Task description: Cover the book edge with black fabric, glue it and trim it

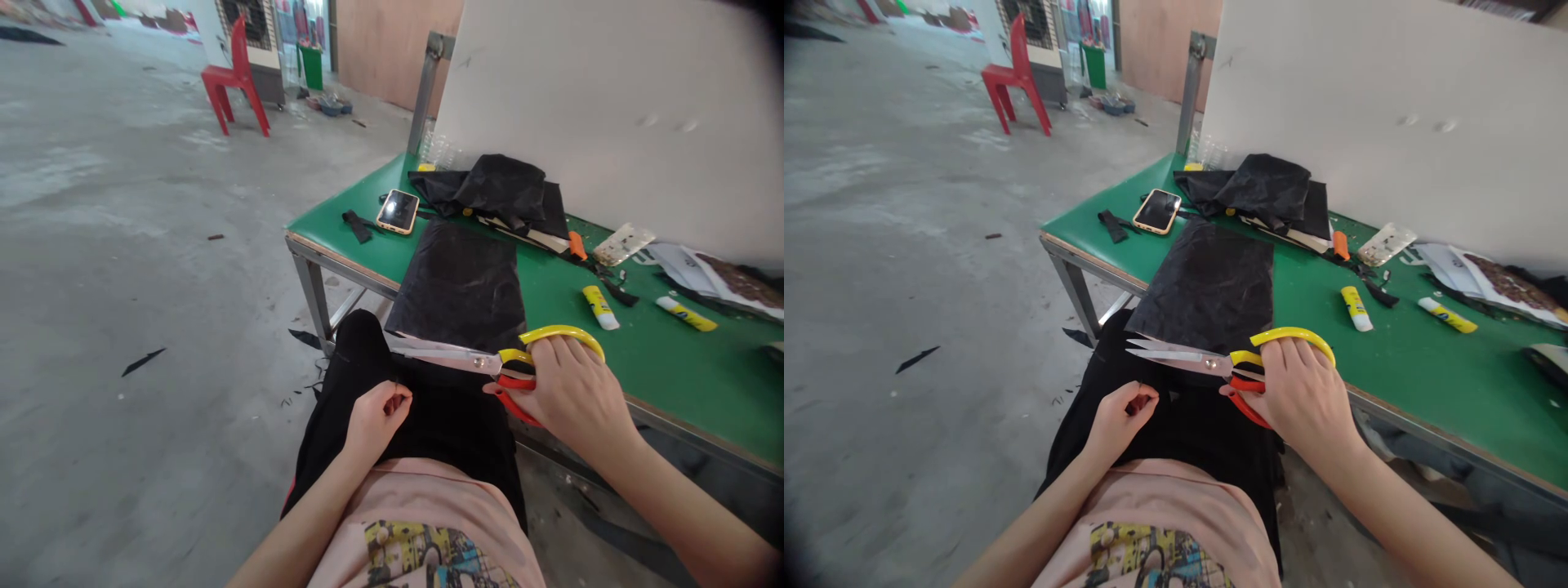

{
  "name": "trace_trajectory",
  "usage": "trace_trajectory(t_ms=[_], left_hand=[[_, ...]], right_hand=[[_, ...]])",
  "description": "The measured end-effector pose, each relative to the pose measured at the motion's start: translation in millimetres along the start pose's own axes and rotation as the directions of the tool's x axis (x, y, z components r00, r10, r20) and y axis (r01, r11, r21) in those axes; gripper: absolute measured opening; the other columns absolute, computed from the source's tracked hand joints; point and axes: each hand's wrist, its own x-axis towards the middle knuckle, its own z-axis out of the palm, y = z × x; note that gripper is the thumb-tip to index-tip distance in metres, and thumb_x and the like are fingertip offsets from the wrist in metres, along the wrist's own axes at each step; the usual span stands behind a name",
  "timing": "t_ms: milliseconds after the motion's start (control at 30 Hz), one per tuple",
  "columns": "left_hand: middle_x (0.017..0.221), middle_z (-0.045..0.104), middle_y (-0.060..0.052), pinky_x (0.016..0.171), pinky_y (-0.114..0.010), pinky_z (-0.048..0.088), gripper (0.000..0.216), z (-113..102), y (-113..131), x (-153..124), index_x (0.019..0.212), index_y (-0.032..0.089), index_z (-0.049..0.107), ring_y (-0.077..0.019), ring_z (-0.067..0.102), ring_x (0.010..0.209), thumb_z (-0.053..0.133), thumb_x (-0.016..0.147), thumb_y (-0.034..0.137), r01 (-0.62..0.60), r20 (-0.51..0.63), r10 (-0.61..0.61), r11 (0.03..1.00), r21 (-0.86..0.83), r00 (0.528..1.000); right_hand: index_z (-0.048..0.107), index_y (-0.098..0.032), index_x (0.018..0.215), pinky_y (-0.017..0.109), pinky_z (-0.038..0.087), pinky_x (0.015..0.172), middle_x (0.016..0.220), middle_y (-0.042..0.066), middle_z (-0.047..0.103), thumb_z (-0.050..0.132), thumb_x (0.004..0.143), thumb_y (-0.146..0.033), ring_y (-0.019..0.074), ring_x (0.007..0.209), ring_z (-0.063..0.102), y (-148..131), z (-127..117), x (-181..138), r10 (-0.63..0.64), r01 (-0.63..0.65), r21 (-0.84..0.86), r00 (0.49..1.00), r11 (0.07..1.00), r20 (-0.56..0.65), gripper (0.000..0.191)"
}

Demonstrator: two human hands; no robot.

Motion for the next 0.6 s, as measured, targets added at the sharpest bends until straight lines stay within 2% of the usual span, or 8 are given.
trace_trajectory(t_ms=[167, 300, 400, 500, 600], left_hand=[[0.066, 0.058, 0.002, 0.056, -0.021, 0.042, 0.009, -5, 0, 0, 0.080, 0.020, 0.063, -0.0096, 0.051, 0.056, 0.055, 0.082, 0.019, 0.030, -0.038, -0.031, 0.999, -0.016, 0.999], [0.069, 0.061, 0.002, 0.059, -0.021, 0.044, 0.007, -15, 3, 3, 0.084, 0.020, 0.063, -0.0102, 0.054, 0.060, 0.056, 0.083, 0.022, 0.101, -0.123, -0.104, 0.994, -0.033, 0.987], [0.070, 0.061, 0.002, 0.061, -0.022, 0.045, 0.008, -27, 9, 8, 0.085, 0.021, 0.062, -0.0104, 0.054, 0.062, 0.055, 0.085, 0.024, 0.094, -0.214, -0.093, 0.996, -0.006, 0.972], [0.071, 0.059, 0.002, 0.063, -0.023, 0.045, 0.008, -41, 22, 17, 0.089, 0.021, 0.061, -0.0104, 0.054, 0.062, 0.054, 0.086, 0.025, -0.004, -0.318, 0.036, 0.995, 0.102, 0.948], [0.083, 0.059, -0.002, 0.071, -0.025, 0.046, 0.015, -53, 38, 31, 0.099, 0.021, 0.061, -0.0128, 0.056, 0.072, 0.057, 0.085, 0.022, -0.177, -0.378, 0.279, 0.943, 0.282, 0.883]], right_hand=[[0.052, -0.015, 0.081, 0.033, 0.039, 0.066, 0.075, 0.009, 0.056, 0.048, 0.082, -0.060, 0.0250, 0.076, 0.055, 5, -5, -11, 0.056, -0.056, 0.032, 0.998, 0.998, 0.004, 0.045], [0.052, -0.018, 0.088, 0.030, 0.040, 0.056, 0.079, 0.007, 0.060, 0.049, 0.084, -0.050, 0.0225, 0.070, 0.058, 15, -7, -26, 0.240, -0.250, 0.175, 0.968, 0.952, 0.081, 0.033], [0.052, -0.020, 0.096, 0.029, 0.041, 0.050, 0.082, 0.008, 0.063, 0.049, 0.084, -0.044, 0.0228, 0.068, 0.061, 26, -6, -35, 0.350, -0.382, 0.278, 0.923, 0.881, 0.160, 0.027], [0.052, -0.022, 0.090, 0.028, 0.039, 0.043, 0.067, 0.006, 0.061, 0.057, 0.079, -0.048, 0.0222, 0.054, 0.059, 35, -5, -39, 0.456, -0.484, 0.337, 0.875, 0.808, 0.164, 0.029], [0.047, -0.022, 0.088, 0.029, 0.037, 0.039, 0.059, 0.004, 0.058, 0.063, 0.074, -0.053, 0.0228, 0.046, 0.056, 38, -4, -39, 0.497, -0.532, 0.349, 0.846, 0.772, 0.191, 0.037]])
